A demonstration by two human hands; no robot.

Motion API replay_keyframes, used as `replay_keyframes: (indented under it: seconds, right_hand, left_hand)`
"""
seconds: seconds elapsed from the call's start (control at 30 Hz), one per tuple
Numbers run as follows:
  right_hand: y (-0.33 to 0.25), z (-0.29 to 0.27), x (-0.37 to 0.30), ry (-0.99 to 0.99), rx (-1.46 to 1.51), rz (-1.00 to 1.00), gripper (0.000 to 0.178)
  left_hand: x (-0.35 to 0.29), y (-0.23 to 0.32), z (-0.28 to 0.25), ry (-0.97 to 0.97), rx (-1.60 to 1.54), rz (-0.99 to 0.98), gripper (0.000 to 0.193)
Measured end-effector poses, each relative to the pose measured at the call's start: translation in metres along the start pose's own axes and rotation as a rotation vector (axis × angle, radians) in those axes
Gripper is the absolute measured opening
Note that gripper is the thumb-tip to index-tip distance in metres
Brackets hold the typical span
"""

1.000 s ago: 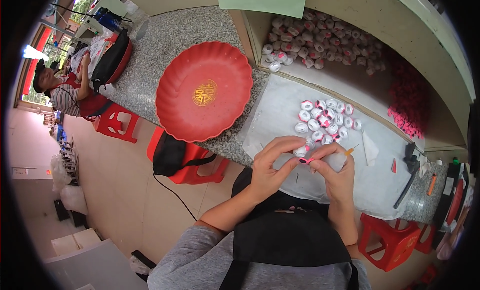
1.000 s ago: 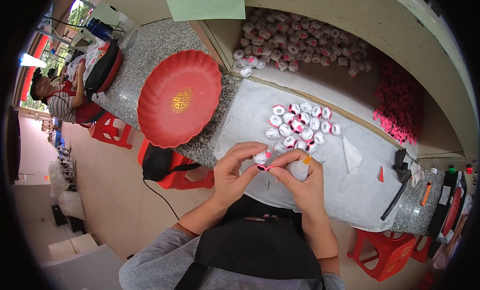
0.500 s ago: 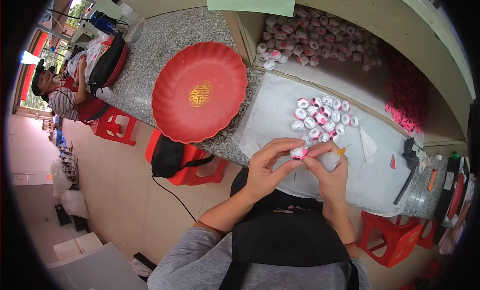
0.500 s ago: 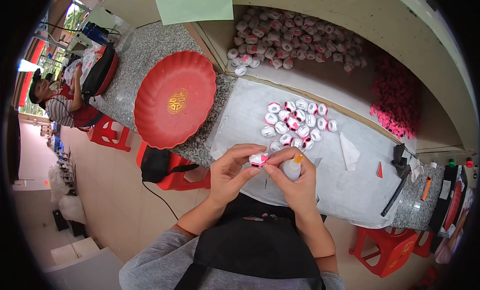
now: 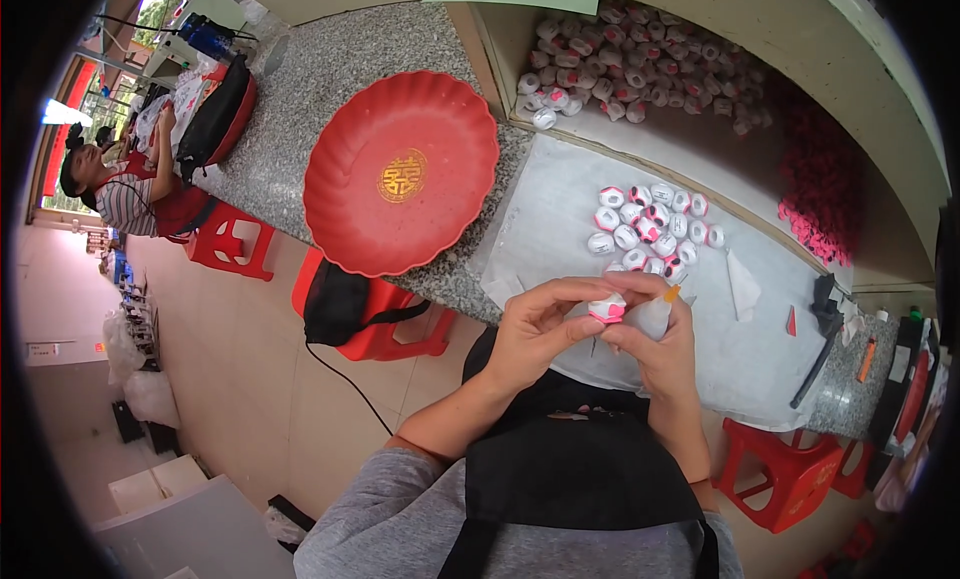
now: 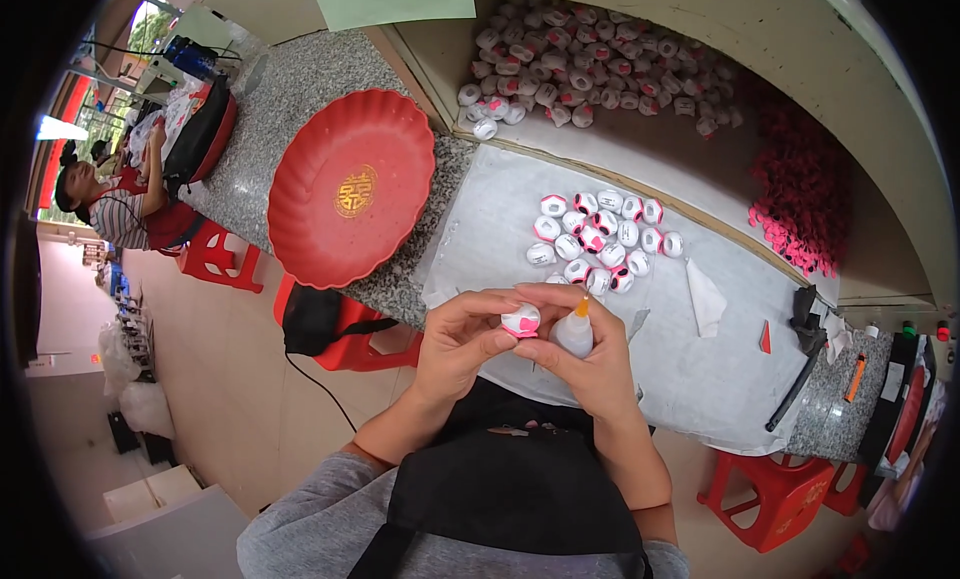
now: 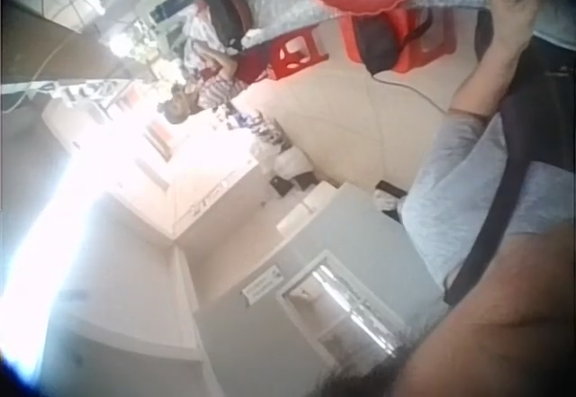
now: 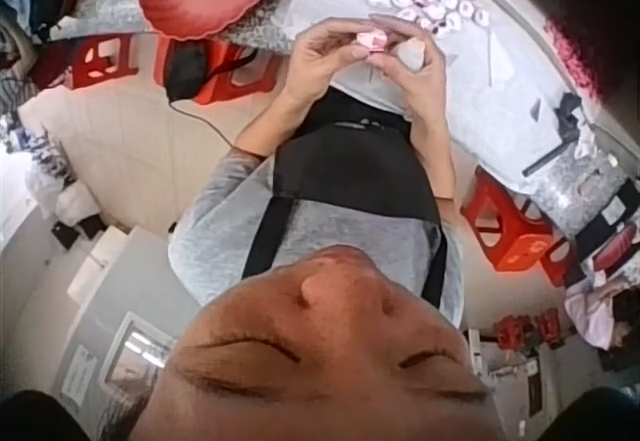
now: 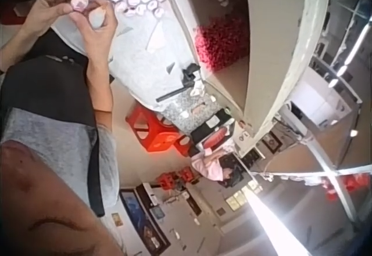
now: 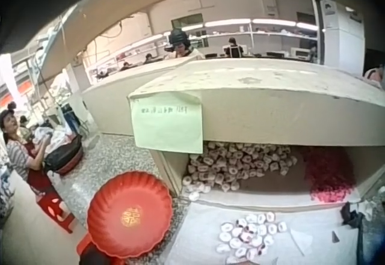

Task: Applying glue to small white circular bases and attaching red petal-like components to assemble small toys.

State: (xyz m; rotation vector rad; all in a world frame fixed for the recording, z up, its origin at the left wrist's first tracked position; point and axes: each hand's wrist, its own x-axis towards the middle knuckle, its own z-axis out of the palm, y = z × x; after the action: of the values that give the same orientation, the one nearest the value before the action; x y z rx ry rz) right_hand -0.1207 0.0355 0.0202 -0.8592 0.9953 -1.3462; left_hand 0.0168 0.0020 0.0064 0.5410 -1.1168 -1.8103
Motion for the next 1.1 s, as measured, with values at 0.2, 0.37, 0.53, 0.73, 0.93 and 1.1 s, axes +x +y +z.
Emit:
replay_keyframes:
  seconds: [0.2, 0.37, 0.53, 0.73, 0.93, 1.1]
  right_hand:
    - [0.0051, -0.0057, -0.0007, 0.022, 0.015, -0.002, 0.027]
    - [0.0085, -0.0037, -0.0017, 0.012, 0.065, -0.029, 0.027]
    - [0.0090, -0.0024, -0.0049, 0.047, 0.080, -0.013, 0.027]
    - [0.0088, -0.0017, -0.0051, 0.050, 0.098, -0.019, 0.026]
    - [0.0083, -0.0042, -0.0047, 0.063, 0.111, -0.030, 0.026]
    - [0.0045, -0.0077, -0.0059, 0.053, 0.062, -0.025, 0.026]
  left_hand:
    - [0.0034, -0.0024, -0.0030, -0.063, -0.008, -0.013, 0.022]
    - [0.0003, -0.0065, -0.0025, -0.044, 0.049, 0.048, 0.020]
    - [0.0016, -0.0078, -0.0005, 0.007, 0.084, 0.065, 0.017]
    - [0.0013, -0.0082, -0.0015, -0.007, 0.083, 0.062, 0.016]
    - [0.0039, -0.0083, -0.0014, -0.104, 0.066, 0.108, 0.020]
    - [0.0025, -0.0056, 0.0021, -0.103, 0.139, 0.082, 0.024]
